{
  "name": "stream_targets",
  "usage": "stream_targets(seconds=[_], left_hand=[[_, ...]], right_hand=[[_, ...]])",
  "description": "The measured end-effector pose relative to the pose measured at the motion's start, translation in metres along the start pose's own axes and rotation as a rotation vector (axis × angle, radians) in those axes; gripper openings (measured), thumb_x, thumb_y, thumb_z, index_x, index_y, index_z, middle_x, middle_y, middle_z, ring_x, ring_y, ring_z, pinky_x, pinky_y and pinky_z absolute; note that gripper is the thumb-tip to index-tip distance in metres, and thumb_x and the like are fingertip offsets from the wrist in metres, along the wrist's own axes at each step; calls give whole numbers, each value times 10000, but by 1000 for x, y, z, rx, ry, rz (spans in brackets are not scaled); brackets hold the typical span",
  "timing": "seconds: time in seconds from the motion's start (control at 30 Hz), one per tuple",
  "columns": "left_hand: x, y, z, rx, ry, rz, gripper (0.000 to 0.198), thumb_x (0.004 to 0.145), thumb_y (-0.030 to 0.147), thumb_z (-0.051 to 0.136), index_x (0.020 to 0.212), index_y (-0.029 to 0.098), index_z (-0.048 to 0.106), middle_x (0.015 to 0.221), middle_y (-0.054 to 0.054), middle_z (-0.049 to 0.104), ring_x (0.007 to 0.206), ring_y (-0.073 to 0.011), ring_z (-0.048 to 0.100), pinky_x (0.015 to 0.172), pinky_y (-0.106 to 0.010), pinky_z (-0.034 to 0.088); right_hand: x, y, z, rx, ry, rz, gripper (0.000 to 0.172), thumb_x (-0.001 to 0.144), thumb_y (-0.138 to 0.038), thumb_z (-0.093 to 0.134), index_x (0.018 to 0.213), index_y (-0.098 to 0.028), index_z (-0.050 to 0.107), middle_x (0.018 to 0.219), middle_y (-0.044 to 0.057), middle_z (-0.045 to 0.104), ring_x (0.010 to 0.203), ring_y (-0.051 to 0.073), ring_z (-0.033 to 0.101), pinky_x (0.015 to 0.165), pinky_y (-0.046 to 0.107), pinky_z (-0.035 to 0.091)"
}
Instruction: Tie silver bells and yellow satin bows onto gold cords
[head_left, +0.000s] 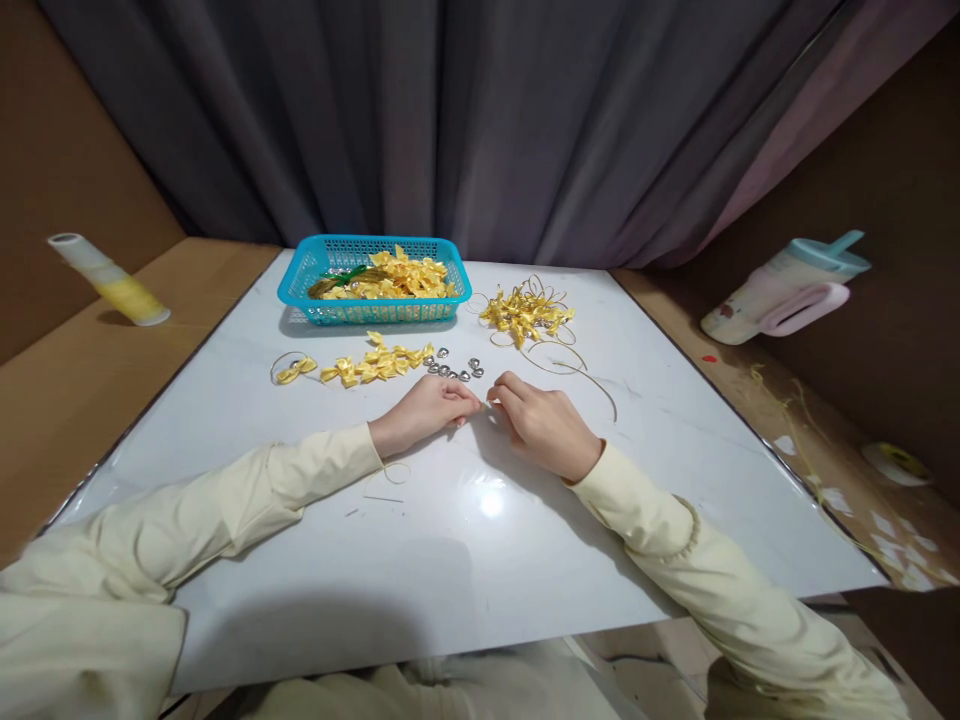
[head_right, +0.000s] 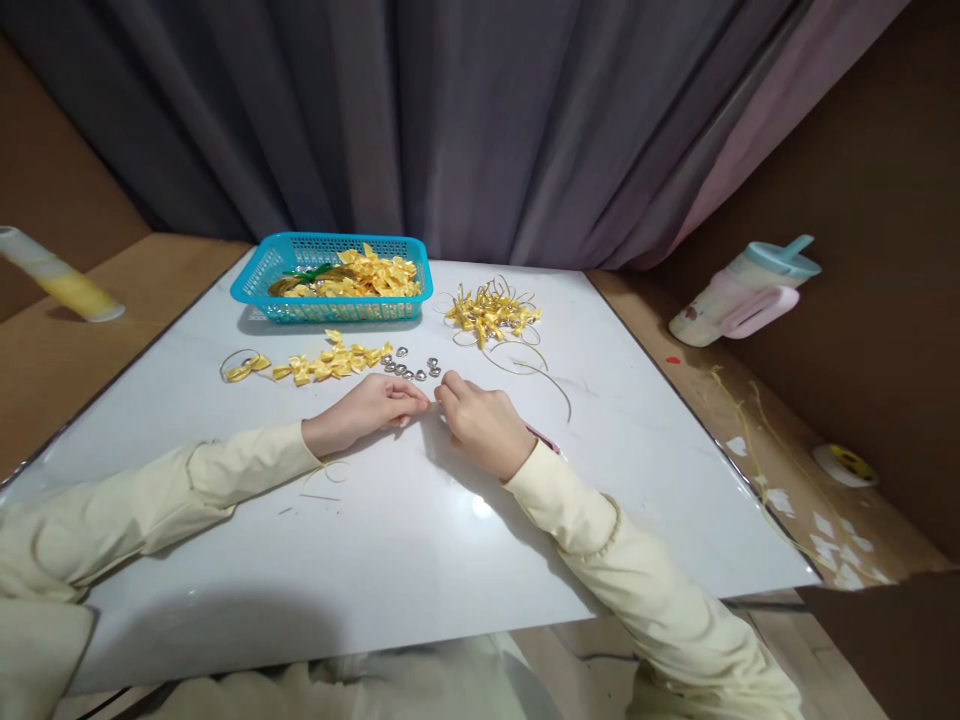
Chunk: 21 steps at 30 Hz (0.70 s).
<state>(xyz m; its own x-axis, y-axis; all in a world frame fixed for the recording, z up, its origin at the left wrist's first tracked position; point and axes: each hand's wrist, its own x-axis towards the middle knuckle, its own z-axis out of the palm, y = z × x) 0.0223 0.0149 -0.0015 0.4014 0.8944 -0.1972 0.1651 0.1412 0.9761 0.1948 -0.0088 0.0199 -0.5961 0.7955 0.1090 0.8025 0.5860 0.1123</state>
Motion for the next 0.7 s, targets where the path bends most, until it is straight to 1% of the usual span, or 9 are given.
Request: stream_targets(seconds=[0.13,0.4,0.5,0.7], left_hand=[[0,-1,0,7,5,11,96,674,186,564,684,110,621,462,48,486,419,-61,408,419,-185,270],[1,-2,1,18,14,19,91,662,180,551,653,112,610,460,46,484,423,-64,414,420,-185,282],[1,-3,0,27,10,23,93,661,187,552,651,113,608,458,46,483,423,-63,411,421,-184,281],[2,-5,1,34,12,38,88,654,181,545,642,114,601,457,45,483,421,-67,416,416,-185,292]], right_hand=[[0,-2,3,-13,-5,-11,214,869,-136,369,978,-130,553,998,93,558,756,146,504,467,250,198],[1,-3,5,-32,-19,-42,234,808,-78,406,971,-142,561,977,76,572,748,142,504,458,260,169],[1,-3,6,-47,-20,-48,225,832,-85,392,969,-140,562,972,79,573,753,145,503,461,258,165],[2,-2,7,-74,-38,-64,219,883,-113,360,970,-132,560,956,96,565,748,148,496,476,249,203]])
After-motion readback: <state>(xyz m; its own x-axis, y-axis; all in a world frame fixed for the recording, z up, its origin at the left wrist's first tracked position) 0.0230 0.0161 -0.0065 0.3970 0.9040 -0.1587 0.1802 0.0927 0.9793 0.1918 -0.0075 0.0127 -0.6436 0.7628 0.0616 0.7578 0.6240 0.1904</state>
